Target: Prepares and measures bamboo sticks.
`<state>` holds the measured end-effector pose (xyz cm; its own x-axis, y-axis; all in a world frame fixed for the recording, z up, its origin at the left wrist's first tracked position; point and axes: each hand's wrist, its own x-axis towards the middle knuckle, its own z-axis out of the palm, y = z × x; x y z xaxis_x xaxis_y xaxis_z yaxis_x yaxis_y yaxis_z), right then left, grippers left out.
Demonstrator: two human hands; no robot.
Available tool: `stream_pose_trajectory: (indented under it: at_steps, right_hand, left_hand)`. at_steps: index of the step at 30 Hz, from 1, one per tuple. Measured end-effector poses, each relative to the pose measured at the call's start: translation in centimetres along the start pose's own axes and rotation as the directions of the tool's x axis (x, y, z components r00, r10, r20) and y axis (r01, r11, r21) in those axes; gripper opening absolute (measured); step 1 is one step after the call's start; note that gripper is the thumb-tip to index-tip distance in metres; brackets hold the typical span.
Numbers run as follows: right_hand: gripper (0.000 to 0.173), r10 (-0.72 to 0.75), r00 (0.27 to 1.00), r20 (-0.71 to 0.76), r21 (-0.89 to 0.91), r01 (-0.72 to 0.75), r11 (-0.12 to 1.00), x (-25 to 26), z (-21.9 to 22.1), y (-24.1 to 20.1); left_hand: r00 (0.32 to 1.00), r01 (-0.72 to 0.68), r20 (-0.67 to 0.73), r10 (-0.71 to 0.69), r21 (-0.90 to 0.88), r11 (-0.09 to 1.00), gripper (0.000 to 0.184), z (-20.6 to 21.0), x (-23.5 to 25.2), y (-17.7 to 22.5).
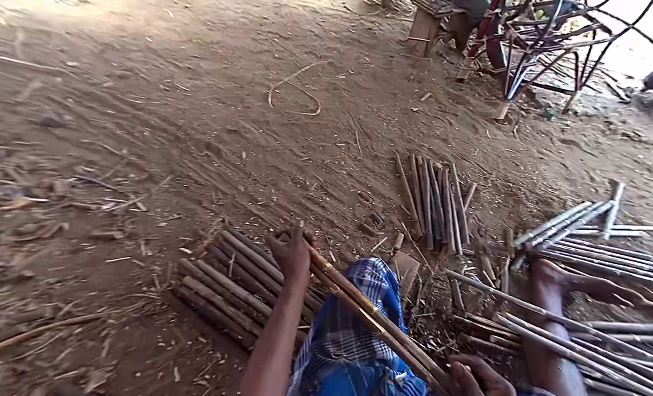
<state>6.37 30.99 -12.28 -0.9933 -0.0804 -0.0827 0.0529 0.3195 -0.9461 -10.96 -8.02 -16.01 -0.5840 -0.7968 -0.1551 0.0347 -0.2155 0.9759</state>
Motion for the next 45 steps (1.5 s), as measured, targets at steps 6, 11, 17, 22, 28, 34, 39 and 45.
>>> stream_pose_trajectory:
  at_steps: [6,11,17,22,28,34,39,45]
  right_hand:
    - [0.015,-0.043,0.997,0.056,0.083,0.038,0.996,0.7,1.4,0.5]
    - [0.015,-0.115,0.986,0.121,0.0,0.116,0.993,0.4,1.3,1.9]
    - [0.012,-0.219,0.97,0.104,-0.225,0.237,0.945,0.8,2.8,1.6]
    - [0.012,-0.235,0.958,0.162,-0.262,0.271,0.926,1.3,3.4,1.5]
    - [0.014,0.14,0.976,0.165,-0.176,-0.111,0.978,2.5,2.6,0.5]
    - [0.018,0.418,0.862,0.286,-0.04,-0.425,0.904,5.1,1.9,0.7]
    - [0.05,-0.064,0.985,0.163,-0.552,0.145,0.821,-0.6,-1.2,1.1]
    - [0.046,-0.196,0.978,0.077,-0.682,0.195,0.705,-3.7,-2.3,4.7]
  left_hand:
    - [0.999,-0.034,-0.02,0.034,-0.01,0.999,0.048,-0.8,0.4,-1.0]
    - [0.998,-0.051,-0.027,0.051,0.021,0.998,0.04,-1.6,0.9,-1.4]
    - [0.999,-0.034,-0.034,0.035,0.041,0.999,0.04,-1.4,0.8,-0.9]
    - [0.999,-0.037,-0.028,0.038,0.037,0.999,0.038,-1.3,0.8,-0.7]
    - [0.999,-0.041,-0.013,0.041,0.034,0.999,0.038,-1.3,0.9,-0.9]
    - [1.0,-0.012,0.008,0.011,0.061,0.998,0.043,-1.5,1.4,-0.8]
    - [0.999,-0.031,-0.026,0.034,0.105,0.994,0.041,-1.6,6.6,-0.2]
    - [0.992,-0.011,-0.109,0.067,0.446,0.895,0.066,-1.6,10.4,-0.5]
